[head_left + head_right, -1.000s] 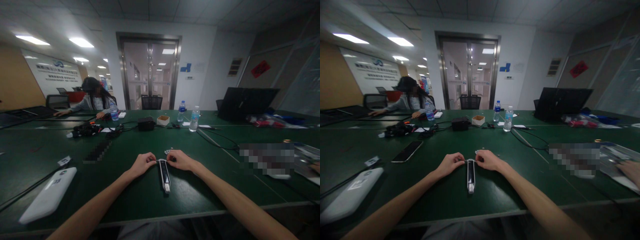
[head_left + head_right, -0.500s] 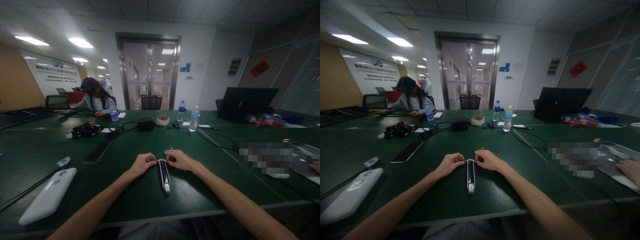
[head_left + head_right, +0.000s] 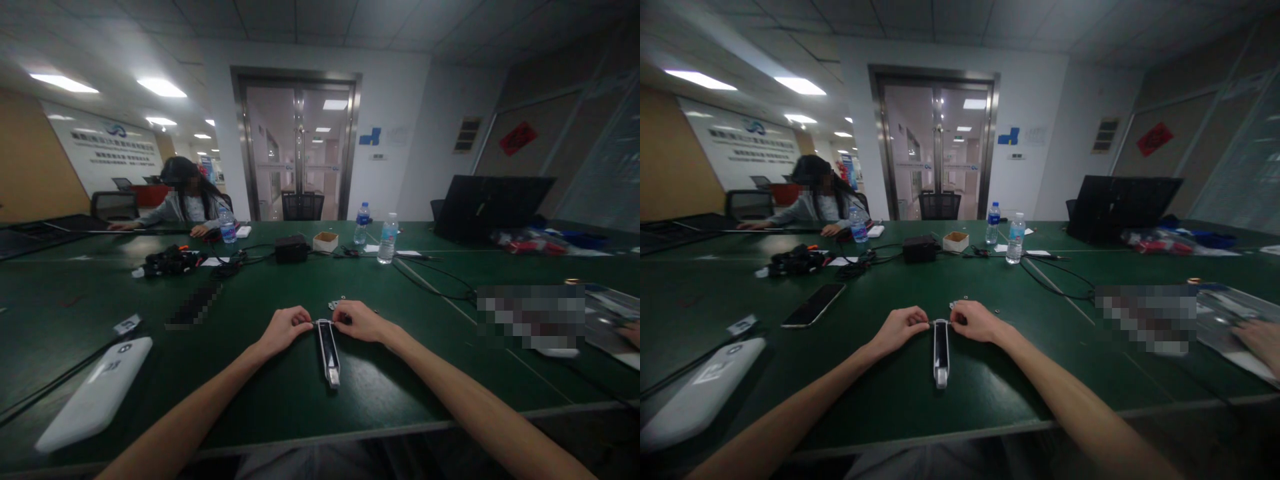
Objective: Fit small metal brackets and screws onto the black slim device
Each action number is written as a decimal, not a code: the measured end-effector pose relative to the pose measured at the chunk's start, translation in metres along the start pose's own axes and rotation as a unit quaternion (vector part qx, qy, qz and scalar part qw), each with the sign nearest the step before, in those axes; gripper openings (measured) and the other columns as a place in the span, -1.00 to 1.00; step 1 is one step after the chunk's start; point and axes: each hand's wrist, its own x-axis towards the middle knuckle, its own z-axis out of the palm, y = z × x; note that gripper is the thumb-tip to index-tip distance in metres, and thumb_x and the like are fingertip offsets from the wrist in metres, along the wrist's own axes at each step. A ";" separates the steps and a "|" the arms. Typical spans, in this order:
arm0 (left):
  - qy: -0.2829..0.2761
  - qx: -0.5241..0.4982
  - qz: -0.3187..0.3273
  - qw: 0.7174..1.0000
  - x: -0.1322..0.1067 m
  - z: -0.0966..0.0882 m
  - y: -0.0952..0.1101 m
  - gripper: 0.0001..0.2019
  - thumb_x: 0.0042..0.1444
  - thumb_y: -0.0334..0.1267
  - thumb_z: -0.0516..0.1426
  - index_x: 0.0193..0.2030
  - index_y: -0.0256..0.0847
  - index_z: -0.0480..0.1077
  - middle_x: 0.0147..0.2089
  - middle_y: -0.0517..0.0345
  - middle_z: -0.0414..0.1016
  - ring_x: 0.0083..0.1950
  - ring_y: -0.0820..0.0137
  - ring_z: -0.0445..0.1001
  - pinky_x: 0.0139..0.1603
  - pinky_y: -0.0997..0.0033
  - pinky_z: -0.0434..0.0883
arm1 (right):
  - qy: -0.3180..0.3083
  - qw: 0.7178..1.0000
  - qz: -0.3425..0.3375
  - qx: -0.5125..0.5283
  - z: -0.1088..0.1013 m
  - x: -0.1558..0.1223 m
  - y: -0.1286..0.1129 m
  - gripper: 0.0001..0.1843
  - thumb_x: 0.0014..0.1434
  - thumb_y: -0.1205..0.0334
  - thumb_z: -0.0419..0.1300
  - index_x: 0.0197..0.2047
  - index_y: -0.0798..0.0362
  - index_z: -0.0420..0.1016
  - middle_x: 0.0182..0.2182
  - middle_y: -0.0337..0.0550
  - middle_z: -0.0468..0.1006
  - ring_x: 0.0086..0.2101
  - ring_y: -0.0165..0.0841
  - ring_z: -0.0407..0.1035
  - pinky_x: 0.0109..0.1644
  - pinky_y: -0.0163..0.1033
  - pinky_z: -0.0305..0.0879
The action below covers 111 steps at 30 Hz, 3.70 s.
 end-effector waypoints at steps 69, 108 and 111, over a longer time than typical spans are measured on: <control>-0.017 -0.001 0.025 1.000 -0.001 0.000 -0.001 -0.78 0.11 -0.15 0.12 -0.20 -0.25 0.44 -0.27 0.12 0.54 -0.28 0.38 0.49 -0.29 0.45 0.40 | -0.021 1.000 0.004 0.004 -0.004 0.000 -0.006 -0.91 0.15 0.33 0.13 -0.31 0.10 0.47 -0.40 -0.19 0.48 -0.41 -0.43 0.34 -0.32 -0.35 0.24; -0.091 0.191 0.071 0.975 -0.005 -0.005 0.010 -0.79 0.20 -0.19 0.04 -0.07 -0.19 0.34 -0.14 0.09 0.43 -0.15 0.30 0.42 -0.20 0.36 0.35 | -0.039 0.999 0.012 0.002 -0.002 0.002 -0.003 -0.91 0.16 0.32 0.14 -0.28 0.10 0.48 -0.39 -0.17 0.47 -0.39 -0.41 0.33 -0.31 -0.33 0.24; -0.083 0.192 0.063 0.976 -0.005 -0.003 0.009 -0.77 0.20 -0.16 0.04 -0.07 -0.18 0.36 -0.15 0.09 0.43 -0.17 0.31 0.41 -0.21 0.37 0.34 | -0.039 0.999 0.010 0.000 -0.002 0.002 -0.002 -0.90 0.16 0.33 0.14 -0.28 0.10 0.49 -0.39 -0.17 0.47 -0.39 -0.41 0.33 -0.31 -0.33 0.23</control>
